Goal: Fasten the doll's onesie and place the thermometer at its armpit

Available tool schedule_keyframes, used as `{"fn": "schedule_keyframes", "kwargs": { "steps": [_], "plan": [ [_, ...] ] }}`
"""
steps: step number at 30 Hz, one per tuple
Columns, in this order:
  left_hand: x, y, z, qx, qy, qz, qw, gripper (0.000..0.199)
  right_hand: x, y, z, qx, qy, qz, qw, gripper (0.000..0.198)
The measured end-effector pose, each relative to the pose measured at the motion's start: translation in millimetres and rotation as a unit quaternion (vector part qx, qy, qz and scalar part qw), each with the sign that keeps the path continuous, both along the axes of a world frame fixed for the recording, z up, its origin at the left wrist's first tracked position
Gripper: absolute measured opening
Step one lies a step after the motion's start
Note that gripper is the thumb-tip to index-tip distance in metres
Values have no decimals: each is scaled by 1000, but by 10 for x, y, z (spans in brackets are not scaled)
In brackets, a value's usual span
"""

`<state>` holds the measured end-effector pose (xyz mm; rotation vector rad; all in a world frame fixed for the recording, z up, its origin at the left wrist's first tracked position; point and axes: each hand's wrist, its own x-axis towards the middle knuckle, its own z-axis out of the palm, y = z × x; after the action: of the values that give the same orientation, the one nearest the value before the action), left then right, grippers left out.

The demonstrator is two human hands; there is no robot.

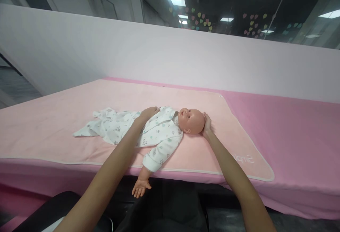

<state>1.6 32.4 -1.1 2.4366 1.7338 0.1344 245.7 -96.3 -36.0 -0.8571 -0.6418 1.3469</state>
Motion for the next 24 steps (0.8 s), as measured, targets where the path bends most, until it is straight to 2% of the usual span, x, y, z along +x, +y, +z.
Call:
{"fn": "schedule_keyframes", "kwargs": {
  "steps": [6,13,19,24],
  "plan": [
    [1,-16,7,1,-5,1,1000,54,0,-10,16,0,-9,6,1000,46],
    [0,-24,11,0,-6,5,1000,54,29,-18,2,-1,-5,7,1000,51],
    [-8,17,-19,-5,-7,4,1000,55,-3,-14,32,-4,-15,10,1000,44],
    [-40,81,-63,-29,-52,2,998,53,-13,-18,10,-4,-4,13,1000,48]
  ]
}}
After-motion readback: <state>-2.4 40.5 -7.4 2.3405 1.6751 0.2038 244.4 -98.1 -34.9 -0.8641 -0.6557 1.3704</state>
